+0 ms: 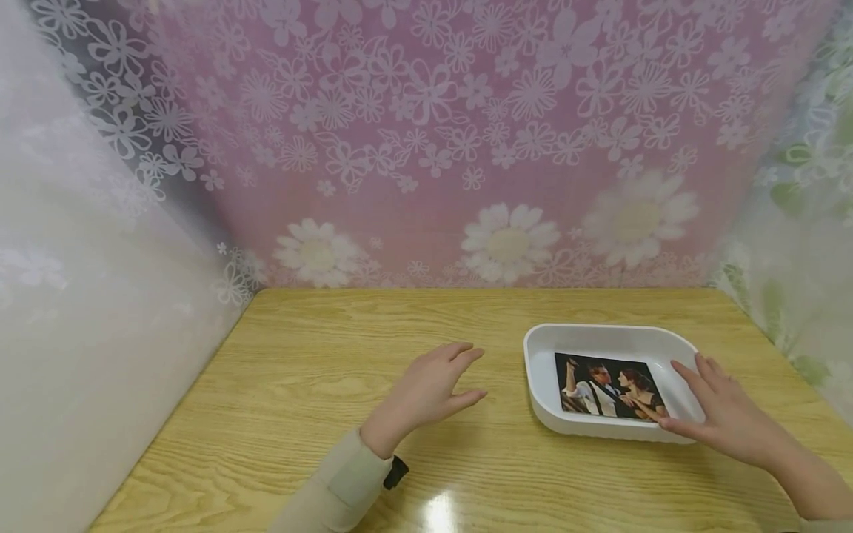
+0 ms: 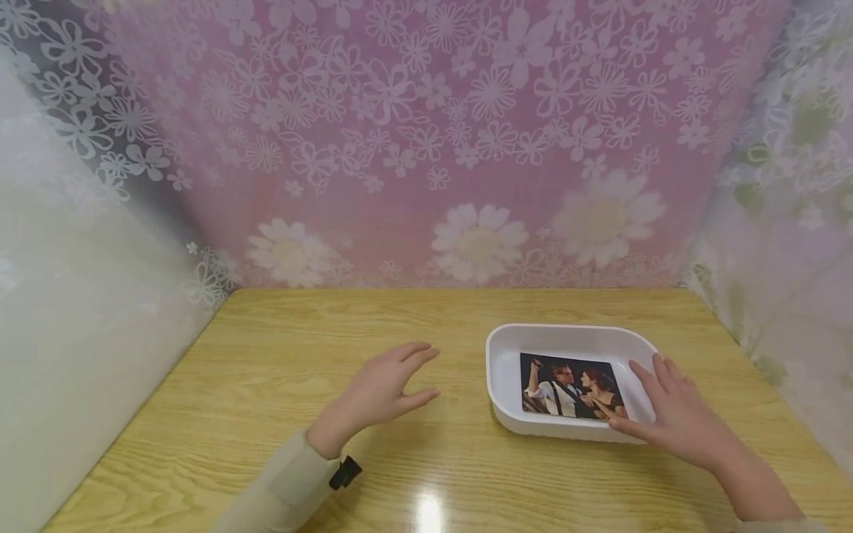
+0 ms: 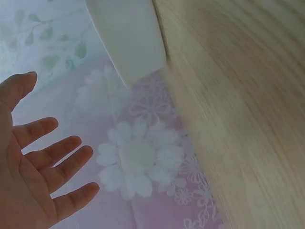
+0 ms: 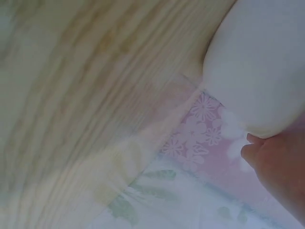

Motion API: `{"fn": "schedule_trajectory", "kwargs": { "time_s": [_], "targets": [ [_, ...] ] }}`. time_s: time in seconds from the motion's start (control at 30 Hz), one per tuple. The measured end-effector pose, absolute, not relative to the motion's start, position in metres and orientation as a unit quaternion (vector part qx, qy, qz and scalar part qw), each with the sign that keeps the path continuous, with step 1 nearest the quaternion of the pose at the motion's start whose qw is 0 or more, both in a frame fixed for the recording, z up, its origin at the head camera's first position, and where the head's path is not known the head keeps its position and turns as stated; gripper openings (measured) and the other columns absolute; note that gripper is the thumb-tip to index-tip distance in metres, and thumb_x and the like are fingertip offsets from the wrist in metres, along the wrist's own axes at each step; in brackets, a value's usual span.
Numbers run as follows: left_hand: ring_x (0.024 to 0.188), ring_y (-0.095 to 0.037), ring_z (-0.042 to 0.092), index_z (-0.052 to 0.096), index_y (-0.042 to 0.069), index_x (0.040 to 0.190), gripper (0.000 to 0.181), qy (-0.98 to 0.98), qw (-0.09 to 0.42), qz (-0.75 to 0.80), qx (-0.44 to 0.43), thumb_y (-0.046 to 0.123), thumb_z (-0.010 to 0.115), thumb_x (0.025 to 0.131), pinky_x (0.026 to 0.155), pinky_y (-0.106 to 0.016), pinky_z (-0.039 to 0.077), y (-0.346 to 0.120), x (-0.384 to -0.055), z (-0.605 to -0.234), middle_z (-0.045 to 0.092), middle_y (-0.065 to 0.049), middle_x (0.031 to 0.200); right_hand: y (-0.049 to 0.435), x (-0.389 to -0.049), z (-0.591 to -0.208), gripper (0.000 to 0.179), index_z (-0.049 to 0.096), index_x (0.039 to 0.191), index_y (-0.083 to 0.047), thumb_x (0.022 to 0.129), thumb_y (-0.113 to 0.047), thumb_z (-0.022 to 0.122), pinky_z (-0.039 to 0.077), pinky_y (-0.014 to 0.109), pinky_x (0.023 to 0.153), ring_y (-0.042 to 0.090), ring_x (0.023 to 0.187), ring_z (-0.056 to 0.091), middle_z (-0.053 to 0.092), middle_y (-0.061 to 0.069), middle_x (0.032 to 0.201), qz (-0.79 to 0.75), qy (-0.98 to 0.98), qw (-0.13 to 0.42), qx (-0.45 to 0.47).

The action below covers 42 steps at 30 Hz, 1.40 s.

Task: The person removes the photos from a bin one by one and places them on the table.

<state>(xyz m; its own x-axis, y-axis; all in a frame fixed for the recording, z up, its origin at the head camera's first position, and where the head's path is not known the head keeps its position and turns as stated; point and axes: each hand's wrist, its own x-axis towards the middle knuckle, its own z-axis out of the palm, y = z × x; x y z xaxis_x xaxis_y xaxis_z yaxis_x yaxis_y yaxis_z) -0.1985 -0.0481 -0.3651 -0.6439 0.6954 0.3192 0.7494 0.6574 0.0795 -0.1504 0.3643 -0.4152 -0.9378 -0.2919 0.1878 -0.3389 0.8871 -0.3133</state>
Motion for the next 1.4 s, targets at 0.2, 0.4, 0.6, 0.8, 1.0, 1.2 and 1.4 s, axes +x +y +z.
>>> {"fn": "schedule_trajectory", "kwargs": {
  "time_s": [0.2,0.4,0.6,0.8,1.0,1.2,1.4],
  "targets": [
    [0.116,-0.018,0.043,0.042,0.013,0.132,0.058,-0.900,0.087,-0.125,-0.408,0.050,0.045,0.087,0.091,-0.032,0.037,-0.018,-0.212,-0.359,0.044,-0.006,0.129,0.367,-0.155,-0.418,0.098,0.013,0.137,0.010,0.072,-0.038,0.070,-0.013,0.057,0.093,0.046,0.124,-0.014,0.003,0.044,0.131,0.153,-0.971,0.082,0.165],
    [0.115,-0.014,0.043,0.038,0.017,0.135,0.061,-0.899,0.016,-0.135,-0.416,0.053,0.044,0.086,0.090,-0.028,0.037,0.022,-0.229,-0.358,0.044,-0.001,0.129,0.368,-0.153,-0.416,0.099,0.011,0.137,0.012,0.074,-0.038,0.068,-0.014,0.051,0.096,0.041,0.124,-0.018,-0.001,0.044,0.131,0.155,-0.972,0.069,0.159],
    [0.119,-0.009,0.037,0.034,0.021,0.137,0.065,-0.896,-0.037,-0.086,-0.434,0.056,0.046,0.084,0.092,-0.025,0.035,0.060,-0.237,-0.357,0.037,0.006,0.135,0.363,-0.148,-0.417,0.099,0.009,0.137,0.011,0.074,-0.038,0.068,-0.018,0.043,0.096,0.038,0.125,-0.021,-0.006,0.043,0.132,0.167,-0.972,0.061,0.157],
    [0.116,-0.005,0.038,0.032,0.023,0.137,0.069,-0.894,-0.064,-0.060,-0.438,0.054,0.052,0.080,0.090,-0.020,0.035,0.086,-0.237,-0.365,0.038,0.008,0.133,0.356,-0.143,-0.420,0.100,0.010,0.138,0.010,0.072,-0.038,0.069,-0.019,0.034,0.095,0.036,0.125,-0.020,-0.005,0.041,0.133,0.163,-0.970,0.073,0.162],
    [0.109,-0.004,0.043,0.031,0.023,0.137,0.075,-0.896,-0.082,-0.020,-0.437,0.053,0.059,0.075,0.087,-0.017,0.035,0.101,-0.239,-0.381,0.044,0.008,0.125,0.349,-0.136,-0.421,0.099,0.013,0.138,0.009,0.072,-0.038,0.070,-0.019,0.032,0.095,0.033,0.127,-0.020,-0.002,0.040,0.135,0.164,-0.968,0.077,0.174],
    [0.106,-0.005,0.044,0.034,0.027,0.134,0.083,-0.902,-0.075,0.034,-0.424,0.062,0.062,0.064,0.089,-0.021,0.033,0.107,-0.237,-0.396,0.050,0.009,0.115,0.344,-0.132,-0.421,0.098,0.012,0.139,0.007,0.073,-0.037,0.069,-0.019,0.031,0.095,0.031,0.128,-0.019,-0.007,0.035,0.137,0.165,-0.967,0.077,0.178],
    [0.105,-0.007,0.044,0.031,0.031,0.135,0.093,-0.912,-0.083,0.057,-0.397,0.066,0.065,0.056,0.087,-0.022,0.034,0.111,-0.234,-0.403,0.050,0.009,0.113,0.346,-0.130,-0.419,0.098,0.013,0.138,0.008,0.073,-0.038,0.069,-0.019,0.029,0.095,0.030,0.128,-0.019,-0.005,0.036,0.137,0.161,-0.969,0.080,0.170]
  ]
}}
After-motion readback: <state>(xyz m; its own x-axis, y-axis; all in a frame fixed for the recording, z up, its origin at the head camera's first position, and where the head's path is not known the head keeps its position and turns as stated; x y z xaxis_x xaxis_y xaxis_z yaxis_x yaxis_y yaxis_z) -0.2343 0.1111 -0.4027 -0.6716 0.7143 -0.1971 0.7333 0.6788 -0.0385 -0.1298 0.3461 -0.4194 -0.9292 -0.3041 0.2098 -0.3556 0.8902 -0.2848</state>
